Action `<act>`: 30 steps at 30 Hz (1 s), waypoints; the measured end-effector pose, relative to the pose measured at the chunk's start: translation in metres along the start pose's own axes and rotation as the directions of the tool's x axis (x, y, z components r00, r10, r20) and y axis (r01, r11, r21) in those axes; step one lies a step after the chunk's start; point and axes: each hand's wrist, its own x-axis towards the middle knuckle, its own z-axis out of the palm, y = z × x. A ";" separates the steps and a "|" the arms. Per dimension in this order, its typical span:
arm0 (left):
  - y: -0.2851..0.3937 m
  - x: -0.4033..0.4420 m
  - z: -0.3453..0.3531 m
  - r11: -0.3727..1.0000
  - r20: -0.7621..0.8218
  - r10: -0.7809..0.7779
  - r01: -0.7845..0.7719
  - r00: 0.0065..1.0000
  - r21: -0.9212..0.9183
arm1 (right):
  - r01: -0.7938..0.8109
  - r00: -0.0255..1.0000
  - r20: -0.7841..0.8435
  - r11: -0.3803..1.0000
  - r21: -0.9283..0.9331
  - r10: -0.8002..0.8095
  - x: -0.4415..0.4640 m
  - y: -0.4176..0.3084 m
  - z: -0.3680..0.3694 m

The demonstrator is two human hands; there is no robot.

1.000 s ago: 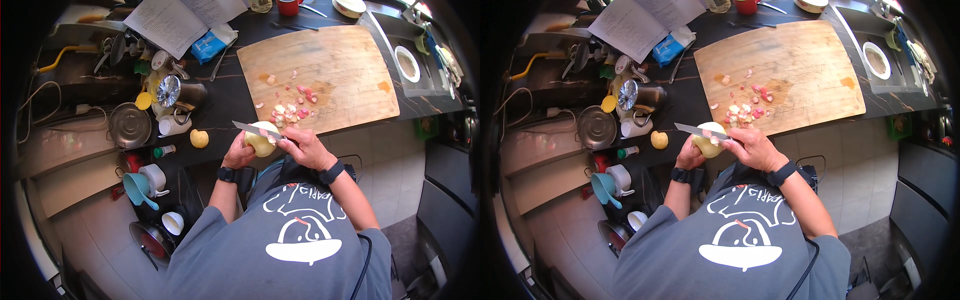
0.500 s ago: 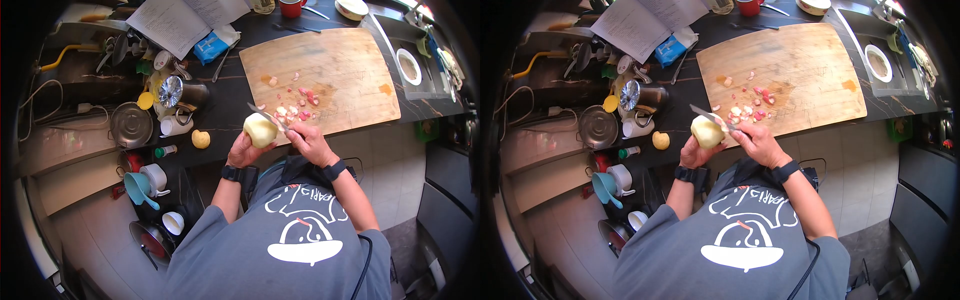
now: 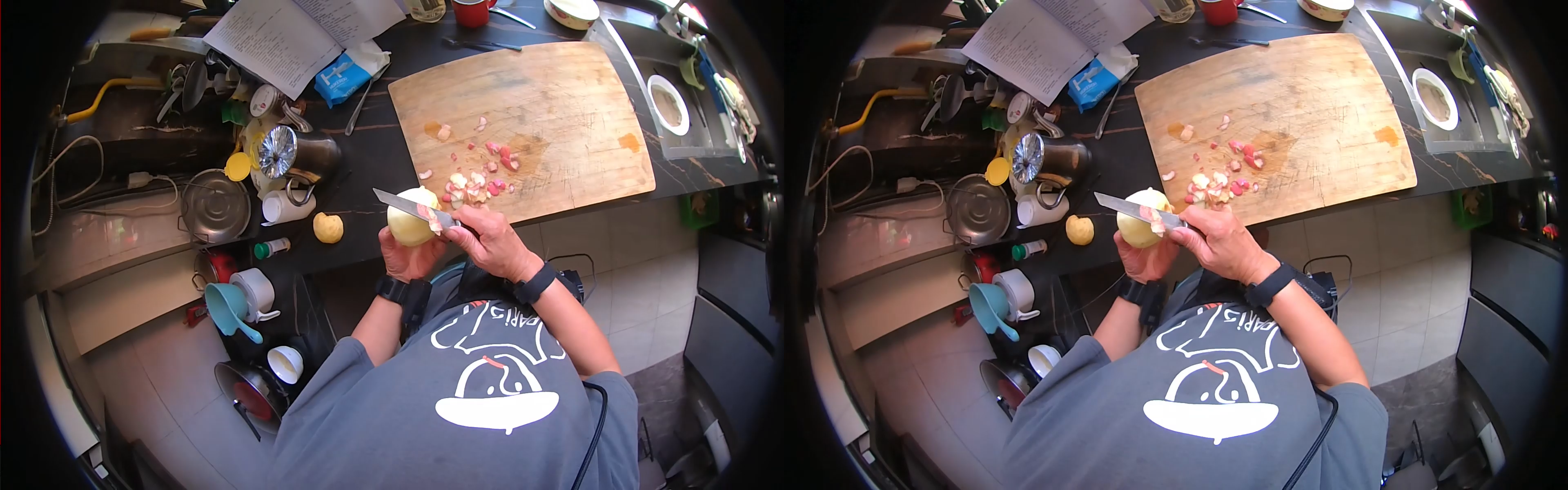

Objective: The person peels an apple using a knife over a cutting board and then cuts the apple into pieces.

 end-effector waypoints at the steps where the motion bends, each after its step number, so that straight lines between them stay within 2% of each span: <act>1: -0.001 0.000 0.001 1.000 0.000 0.000 0.000 1.000 0.000 | 0.000 1.000 0.000 1.000 0.000 0.000 0.000 0.000 0.000; 3: -0.003 -0.001 0.002 0.998 0.018 -0.041 0.042 0.999 -0.056 | 0.007 1.000 0.003 1.000 -0.006 -0.007 -0.001 0.001 -0.001; 7: -0.001 -0.003 0.004 0.996 0.012 -0.071 0.072 0.997 -0.055 | 0.035 0.998 -0.047 0.999 0.023 -0.034 0.001 0.004 0.001; 9: 0.003 -0.004 0.000 0.992 0.080 -0.125 0.126 0.989 0.000 | -0.149 0.986 -0.068 0.989 0.013 0.150 0.000 0.011 0.000; 12: 0.009 -0.006 0.001 0.990 0.067 -0.131 0.127 0.989 0.062 | -0.214 0.975 -0.054 0.977 0.017 0.215 -0.002 0.012 -0.006; 14: 0.012 -0.006 0.003 0.990 0.082 -0.135 0.131 0.987 0.056 | -0.158 0.986 -0.055 0.987 0.039 0.160 -0.001 0.006 -0.002; 16: 0.012 -0.006 0.001 0.993 -0.053 -0.021 0.027 0.998 0.115 | 0.081 0.996 -0.038 0.995 -0.060 -0.084 -0.002 0.005 0.001; 17: 0.011 -0.007 0.001 0.993 -0.054 -0.024 0.030 0.998 0.113 | 0.078 0.996 -0.040 0.995 -0.062 -0.080 -0.003 0.005 0.001; 21: 0.014 -0.005 0.002 0.984 0.000 -0.112 0.111 0.994 0.138 | 0.015 1.000 -0.007 1.000 -0.022 -0.015 -0.002 0.010 -0.001; 23: 0.017 -0.004 0.006 0.976 0.029 -0.152 0.146 0.988 0.161 | -0.182 0.979 -0.103 0.982 -0.048 0.177 -0.003 0.020 -0.001; 25: 0.021 -0.007 0.011 0.912 -0.045 -0.215 0.217 0.976 0.348 | -0.241 0.965 -0.114 0.970 -0.033 0.236 -0.005 0.032 -0.005; 26: 0.020 -0.006 0.014 0.913 -0.044 -0.212 0.214 0.976 0.348 | -0.297 0.949 -0.121 0.955 -0.017 0.293 -0.006 0.035 -0.007; 27: 0.018 -0.004 0.020 0.862 -0.131 -0.120 0.169 0.984 0.478 | -0.380 0.922 -0.051 0.923 0.069 0.383 -0.006 0.032 -0.011; 28: 0.017 -0.003 0.023 0.788 -0.203 -0.015 0.137 0.979 0.600 | -0.379 0.923 -0.045 0.923 0.067 0.382 -0.006 0.027 -0.012; 30: 0.023 0.001 0.019 0.735 -0.190 0.000 0.129 0.982 0.665 | -0.343 0.938 -0.026 0.938 0.054 0.345 -0.006 0.017 -0.015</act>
